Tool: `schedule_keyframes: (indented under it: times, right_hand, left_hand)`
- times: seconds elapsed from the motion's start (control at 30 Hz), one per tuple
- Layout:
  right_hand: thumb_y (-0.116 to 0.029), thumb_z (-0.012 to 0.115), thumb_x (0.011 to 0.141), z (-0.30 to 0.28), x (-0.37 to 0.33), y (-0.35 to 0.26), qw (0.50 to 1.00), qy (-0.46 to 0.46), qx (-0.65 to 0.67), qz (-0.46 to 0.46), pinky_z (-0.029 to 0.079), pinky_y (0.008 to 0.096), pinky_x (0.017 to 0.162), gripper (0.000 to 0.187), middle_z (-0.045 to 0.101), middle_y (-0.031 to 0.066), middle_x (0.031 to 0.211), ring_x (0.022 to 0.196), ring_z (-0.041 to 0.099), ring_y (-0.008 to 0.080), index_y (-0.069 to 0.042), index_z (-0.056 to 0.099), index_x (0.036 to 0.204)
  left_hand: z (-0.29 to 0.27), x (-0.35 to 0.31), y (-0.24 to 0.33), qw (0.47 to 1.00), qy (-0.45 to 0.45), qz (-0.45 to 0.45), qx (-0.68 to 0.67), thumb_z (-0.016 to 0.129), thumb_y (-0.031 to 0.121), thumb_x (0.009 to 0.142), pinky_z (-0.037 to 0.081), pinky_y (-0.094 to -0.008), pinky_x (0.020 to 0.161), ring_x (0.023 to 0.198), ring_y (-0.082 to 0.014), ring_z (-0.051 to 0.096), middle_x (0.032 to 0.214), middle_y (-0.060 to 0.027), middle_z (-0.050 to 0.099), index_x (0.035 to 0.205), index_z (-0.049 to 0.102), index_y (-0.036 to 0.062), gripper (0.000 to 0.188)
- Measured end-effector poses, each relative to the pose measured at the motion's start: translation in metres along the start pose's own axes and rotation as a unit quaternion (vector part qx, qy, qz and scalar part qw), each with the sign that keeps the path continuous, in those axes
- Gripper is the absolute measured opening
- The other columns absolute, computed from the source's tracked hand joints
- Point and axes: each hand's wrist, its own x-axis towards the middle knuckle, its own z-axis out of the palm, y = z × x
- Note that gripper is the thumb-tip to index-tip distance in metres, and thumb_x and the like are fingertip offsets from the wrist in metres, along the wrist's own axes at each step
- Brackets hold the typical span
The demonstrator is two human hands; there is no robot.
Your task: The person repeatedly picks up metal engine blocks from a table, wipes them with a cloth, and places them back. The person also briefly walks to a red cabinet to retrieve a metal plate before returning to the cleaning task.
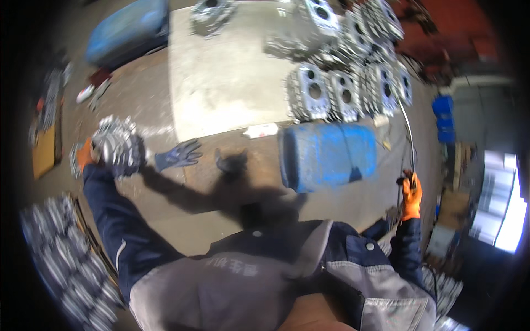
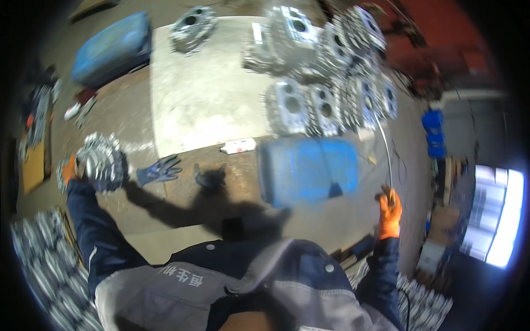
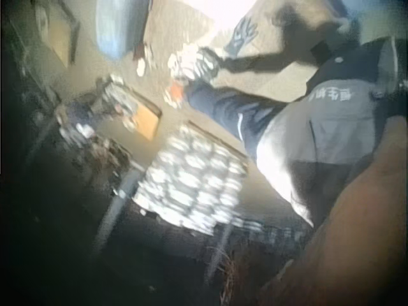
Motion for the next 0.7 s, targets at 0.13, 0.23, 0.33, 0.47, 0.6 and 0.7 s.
schedule_keyframes:
  times: [0.13,0.23,0.33,0.47,0.6,0.7]
  right_hand:
    - [-0.020,0.061,0.099,-0.033,0.007,0.013,0.995,0.102,-0.001,0.010,0.049,0.0284,0.088,0.036,0.065,0.0082,0.106,0.091,0.062,0.0154,0.003,0.058,0.126]
    - [-0.022,0.062,0.097,-0.067,0.026,0.033,0.982,0.185,0.033,-0.007,0.051,0.0318,0.089,0.038,0.065,0.0108,0.106,0.089,0.065,0.0188,0.001,0.054,0.126]
    - [-0.022,0.061,0.095,-0.099,0.035,0.051,0.975,0.215,0.024,-0.052,0.055,0.0343,0.084,0.036,0.065,0.0136,0.107,0.088,0.067,0.0214,-0.002,0.053,0.124]
    - [-0.025,0.061,0.097,-0.128,0.033,0.059,0.934,0.327,0.140,0.021,0.055,0.0324,0.079,0.039,0.067,0.0123,0.100,0.082,0.067,0.0193,-0.003,0.053,0.128]
    - [-0.021,0.065,0.095,-0.141,0.043,0.053,0.953,0.265,0.144,-0.016,0.050,0.0282,0.071,0.043,0.063,0.0057,0.088,0.073,0.060,0.0139,-0.003,0.054,0.133]
    - [-0.019,0.065,0.093,-0.124,0.064,0.048,0.987,0.131,0.033,0.085,0.048,0.0272,0.065,0.035,0.059,0.0011,0.080,0.066,0.054,0.0115,-0.004,0.064,0.125]
  left_hand:
    - [-0.030,0.001,0.029,0.887,0.022,-0.359,-0.288,0.060,0.063,0.082,0.038,-0.0446,0.107,0.127,-0.0424,0.053,0.139,-0.0268,0.054,0.131,0.056,-0.0048,0.084]
    - [-0.094,-0.012,0.090,0.896,0.072,-0.400,-0.177,0.059,0.058,0.084,0.044,-0.0467,0.101,0.122,-0.0385,0.058,0.134,-0.0214,0.059,0.134,0.055,0.0025,0.075]
    - [-0.149,-0.014,0.170,0.918,0.163,-0.339,-0.126,0.060,0.055,0.083,0.048,-0.0469,0.095,0.118,-0.0368,0.061,0.128,-0.0194,0.064,0.135,0.054,0.0058,0.072]
    - [-0.157,-0.030,0.285,0.934,0.218,-0.204,-0.197,0.063,0.044,0.085,0.049,-0.0443,0.095,0.116,-0.0355,0.062,0.128,-0.0177,0.064,0.138,0.053,0.0110,0.063]
    - [-0.148,-0.056,0.432,0.909,0.202,-0.063,-0.360,0.062,0.033,0.087,0.053,-0.0413,0.088,0.103,-0.0358,0.068,0.122,-0.0160,0.068,0.132,0.058,0.0169,0.048]
    - [-0.181,-0.093,0.562,0.879,0.078,0.024,-0.470,0.060,0.033,0.088,0.054,-0.0413,0.083,0.091,-0.0348,0.071,0.096,-0.0147,0.074,0.123,0.066,0.0169,0.039]
